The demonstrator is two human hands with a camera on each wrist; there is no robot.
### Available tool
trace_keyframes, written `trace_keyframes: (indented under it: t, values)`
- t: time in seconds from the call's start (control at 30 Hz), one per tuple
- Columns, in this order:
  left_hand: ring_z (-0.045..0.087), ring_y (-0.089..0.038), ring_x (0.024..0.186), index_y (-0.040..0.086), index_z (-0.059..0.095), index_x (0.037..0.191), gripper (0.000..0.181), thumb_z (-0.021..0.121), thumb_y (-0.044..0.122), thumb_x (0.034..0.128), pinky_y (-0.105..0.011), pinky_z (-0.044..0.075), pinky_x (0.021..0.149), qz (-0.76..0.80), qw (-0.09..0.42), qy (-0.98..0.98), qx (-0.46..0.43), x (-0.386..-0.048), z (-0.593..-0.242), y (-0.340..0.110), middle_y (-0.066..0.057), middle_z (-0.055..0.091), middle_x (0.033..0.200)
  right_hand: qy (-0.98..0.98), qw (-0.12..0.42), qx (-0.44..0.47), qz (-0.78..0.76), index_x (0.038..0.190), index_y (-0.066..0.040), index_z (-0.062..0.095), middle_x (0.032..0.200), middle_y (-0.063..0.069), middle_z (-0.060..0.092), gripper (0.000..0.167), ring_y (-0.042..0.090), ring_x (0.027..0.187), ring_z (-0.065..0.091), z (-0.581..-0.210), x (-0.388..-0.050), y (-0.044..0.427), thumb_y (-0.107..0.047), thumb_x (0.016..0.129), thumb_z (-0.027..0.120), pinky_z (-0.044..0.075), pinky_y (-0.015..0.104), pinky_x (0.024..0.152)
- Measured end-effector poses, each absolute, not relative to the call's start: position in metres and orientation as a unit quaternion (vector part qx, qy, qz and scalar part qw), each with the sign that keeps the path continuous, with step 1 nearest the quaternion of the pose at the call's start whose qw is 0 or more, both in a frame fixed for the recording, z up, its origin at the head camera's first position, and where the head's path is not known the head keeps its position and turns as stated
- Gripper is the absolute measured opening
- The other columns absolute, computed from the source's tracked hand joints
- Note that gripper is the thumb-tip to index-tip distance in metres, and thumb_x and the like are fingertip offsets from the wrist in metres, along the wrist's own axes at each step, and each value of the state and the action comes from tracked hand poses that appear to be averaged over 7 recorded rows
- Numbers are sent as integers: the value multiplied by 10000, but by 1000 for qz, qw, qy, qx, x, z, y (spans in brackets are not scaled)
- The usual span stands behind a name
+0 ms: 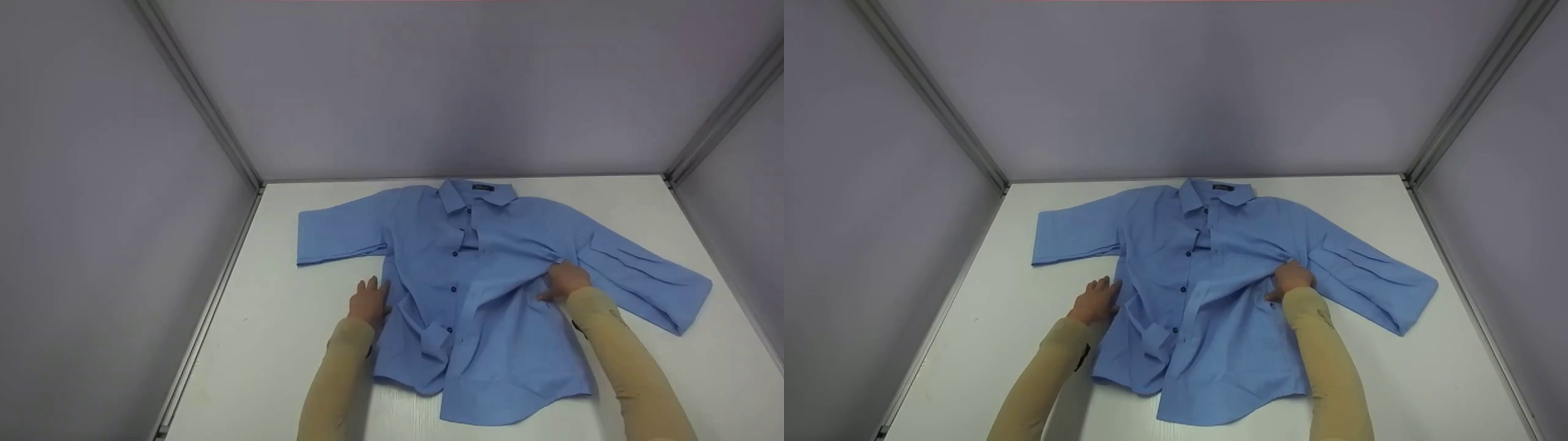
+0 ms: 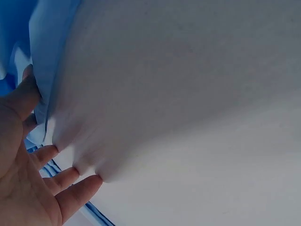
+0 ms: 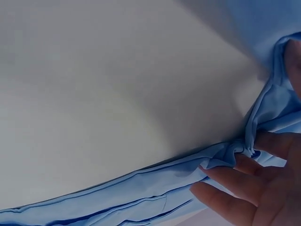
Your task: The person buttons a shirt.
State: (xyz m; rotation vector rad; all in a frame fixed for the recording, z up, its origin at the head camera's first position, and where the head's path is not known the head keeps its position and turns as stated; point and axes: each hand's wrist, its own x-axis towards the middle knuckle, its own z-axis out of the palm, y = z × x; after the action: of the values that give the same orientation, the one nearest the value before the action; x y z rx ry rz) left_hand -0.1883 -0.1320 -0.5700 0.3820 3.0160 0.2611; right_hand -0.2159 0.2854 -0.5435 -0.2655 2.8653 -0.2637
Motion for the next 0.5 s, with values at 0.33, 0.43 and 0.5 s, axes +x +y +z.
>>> trace_keyframes:
  t: [0.33, 0.43, 0.5]
  values:
    - [398, -394, 1102, 4, 375, 1290, 654, 561, 432, 831, -481, 361, 866, 309, 72, 948, -5, -247, -607, -172, -270, 365, 1220, 984, 128, -83, -96, 905, 128, 514, 880, 308, 506, 586, 414, 812, 509, -545, -216, 281, -327, 644, 775, 418, 500, 732]
    - [376, -421, 1117, -26, 319, 1310, 689, 534, 435, 845, -489, 327, 899, 403, 43, 913, -54, -287, -660, -196, -316, 323, 1233, 984, 127, -77, -93, 949, 160, 495, 942, 358, 482, 637, 445, 842, 502, -547, -214, 280, -323, 644, 777, 411, 513, 748]
    - [352, -436, 1128, -40, 277, 1322, 749, 504, 487, 840, -498, 311, 904, 453, 16, 887, -83, -309, -692, -211, -330, 307, 1236, 985, 127, -77, -93, 972, 174, 485, 958, 364, 478, 660, 442, 842, 507, -549, -212, 280, -318, 645, 777, 409, 513, 755]
